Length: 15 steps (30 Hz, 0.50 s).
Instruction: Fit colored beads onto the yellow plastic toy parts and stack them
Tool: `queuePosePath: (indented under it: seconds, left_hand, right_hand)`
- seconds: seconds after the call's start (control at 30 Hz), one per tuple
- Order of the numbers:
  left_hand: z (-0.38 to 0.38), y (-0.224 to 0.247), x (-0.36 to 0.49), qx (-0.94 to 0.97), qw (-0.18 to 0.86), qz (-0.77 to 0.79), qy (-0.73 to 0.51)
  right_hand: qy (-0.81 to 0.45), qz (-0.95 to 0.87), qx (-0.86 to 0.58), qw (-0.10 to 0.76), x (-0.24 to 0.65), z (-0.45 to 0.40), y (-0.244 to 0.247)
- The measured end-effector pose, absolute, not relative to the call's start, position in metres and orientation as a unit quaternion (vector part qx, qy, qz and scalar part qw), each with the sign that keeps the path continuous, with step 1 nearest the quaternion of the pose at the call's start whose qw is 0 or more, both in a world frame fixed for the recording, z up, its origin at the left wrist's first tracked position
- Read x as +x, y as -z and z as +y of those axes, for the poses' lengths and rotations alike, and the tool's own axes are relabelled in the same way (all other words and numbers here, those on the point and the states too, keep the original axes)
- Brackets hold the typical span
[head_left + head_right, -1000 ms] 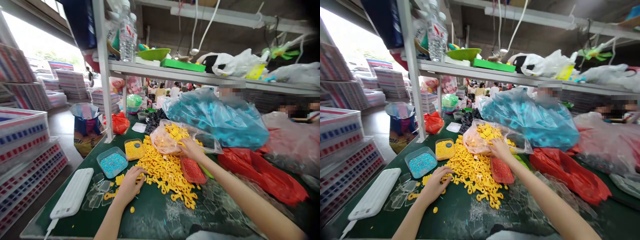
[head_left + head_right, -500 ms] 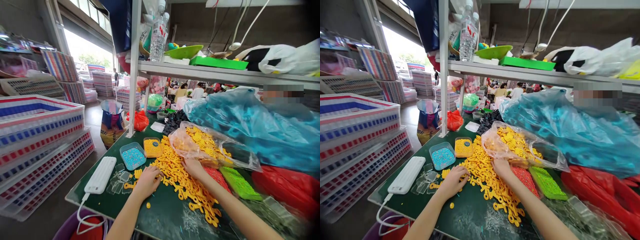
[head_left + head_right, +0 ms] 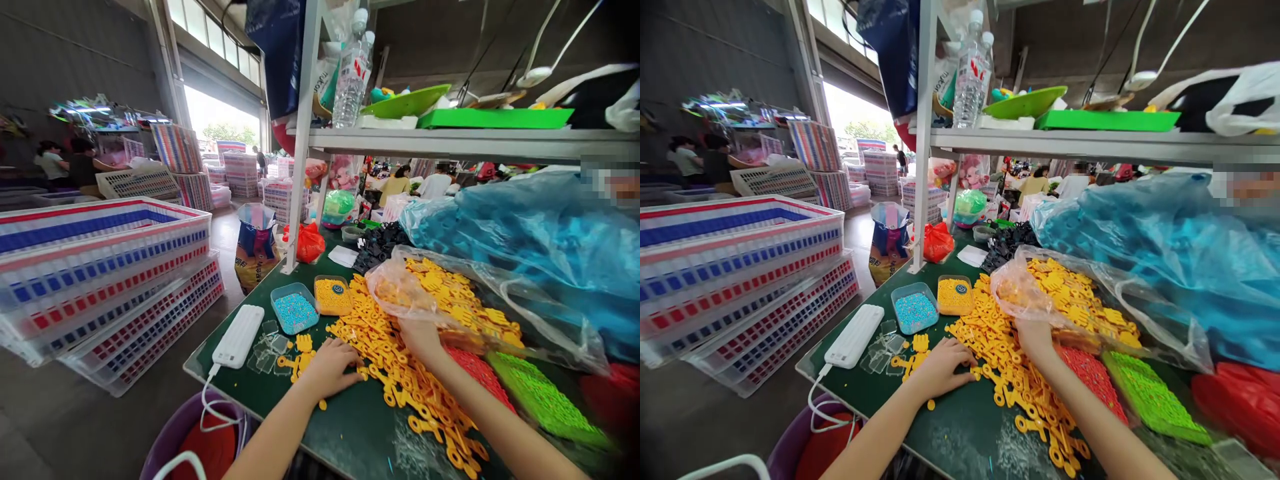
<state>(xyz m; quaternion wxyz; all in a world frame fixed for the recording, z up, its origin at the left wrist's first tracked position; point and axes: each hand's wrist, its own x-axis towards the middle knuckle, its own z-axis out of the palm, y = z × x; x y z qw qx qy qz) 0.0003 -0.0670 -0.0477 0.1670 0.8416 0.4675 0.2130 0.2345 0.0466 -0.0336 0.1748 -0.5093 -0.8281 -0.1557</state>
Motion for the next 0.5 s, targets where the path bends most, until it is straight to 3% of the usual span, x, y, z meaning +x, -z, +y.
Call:
queuePosePath:
  seconds: [0.23,0.4,0.5]
  left_hand:
    - [-0.065,0.047,-0.003,0.827,0.208,0.469,-0.230]
    - [-0.064,0.045,-0.005,0.806,0.236,0.468,-0.276]
    - [-0.064,0.043,-0.007,0.782,0.268,0.467,-0.314]
  right_hand:
    - [0.162,-0.825,-0.523,0.136,0.235,-0.022,0.015]
    - [0.145,-0.924,-0.320,0.154,0.221,-0.086,0.028]
    - [0.128,-0.936,-0.283,0.168,0.213,-0.101,0.040]
